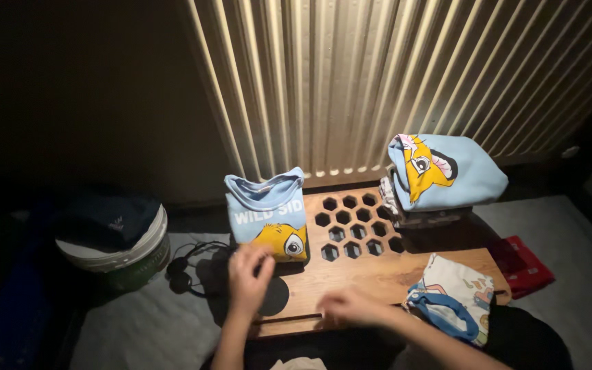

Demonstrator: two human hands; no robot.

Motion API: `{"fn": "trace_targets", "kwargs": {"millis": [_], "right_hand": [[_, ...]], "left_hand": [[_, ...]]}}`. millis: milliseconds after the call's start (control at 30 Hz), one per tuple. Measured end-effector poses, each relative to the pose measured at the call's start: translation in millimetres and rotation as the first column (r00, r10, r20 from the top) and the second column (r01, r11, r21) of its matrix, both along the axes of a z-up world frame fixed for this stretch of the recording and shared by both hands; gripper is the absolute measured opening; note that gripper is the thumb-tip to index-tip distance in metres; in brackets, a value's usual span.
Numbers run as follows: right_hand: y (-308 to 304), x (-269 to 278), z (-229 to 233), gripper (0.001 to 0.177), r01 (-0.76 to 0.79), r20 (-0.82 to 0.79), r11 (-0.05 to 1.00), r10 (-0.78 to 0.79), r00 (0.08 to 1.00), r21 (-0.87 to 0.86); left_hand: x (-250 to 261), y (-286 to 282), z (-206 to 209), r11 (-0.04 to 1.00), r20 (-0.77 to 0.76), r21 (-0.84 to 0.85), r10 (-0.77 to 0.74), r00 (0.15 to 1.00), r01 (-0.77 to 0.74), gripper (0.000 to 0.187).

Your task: The person folds several pieces of clothing on a small wooden table. They handle light blue, dark blue, beige, and white garments, folding each one and stacking them neatly. The person also moves a stack of folded clothes to the side.

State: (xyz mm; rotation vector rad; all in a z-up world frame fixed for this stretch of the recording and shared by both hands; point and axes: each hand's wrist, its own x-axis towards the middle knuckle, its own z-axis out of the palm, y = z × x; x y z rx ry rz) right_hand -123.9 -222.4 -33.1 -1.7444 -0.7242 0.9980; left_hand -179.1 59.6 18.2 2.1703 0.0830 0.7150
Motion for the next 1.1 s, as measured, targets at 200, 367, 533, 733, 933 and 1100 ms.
{"fn": "trace_targets", "kwargs": {"millis": [200, 367, 533, 733, 933, 1100], "right_hand": [[5.2, -57.6, 50.4, 0.034, -0.292, 0.376, 0.848, 0.471, 0.798, -0.442], [12.2, -51.1, 56.9, 0.038, -0.295, 0.349, 0.904, 0.397, 0.849, -0.31], [5.3, -29.2, 41.2, 0.045, -0.106, 0.069, 0.983, 0.118, 0.991, -0.149], [-18.4, 9.1, 20.8, 0.043, 0.105, -0.315, 0.978, -0.043, 0.948, 0.181], [-51.4, 62.3, 16.7, 0.019, 0.389, 0.005, 0.718, -0.479, 0.878, 0.577], [-70.7, 69.6, 61.9, 0.033, 0.349, -0.013, 0.797, -0.395, 0.919, 0.492]], "left_hand": [[-80.2, -38.5, -39.1, 0.89, -0.787, -0.183, -0.388, 0.481, 0.418, 0.022], [-103.3, -76.9, -82.6, 0.86, -0.687, -0.261, -0.485, 0.541, 0.439, 0.032], [-76.5, -60.0, -79.2, 0.891, -0.505, -0.387, -0.42, 0.754, 0.237, 0.044], [-5.0, -61.5, -19.9, 0.607, 0.009, -0.755, -0.365, 0.931, 0.246, 0.026], [0.5, -71.2, 36.5, 0.821, 0.157, -0.482, -0.264, 0.951, 0.308, 0.038], [0.2, -71.8, 44.1, 0.941, 0.112, -0.178, -0.27, 0.956, 0.287, 0.038]]}}
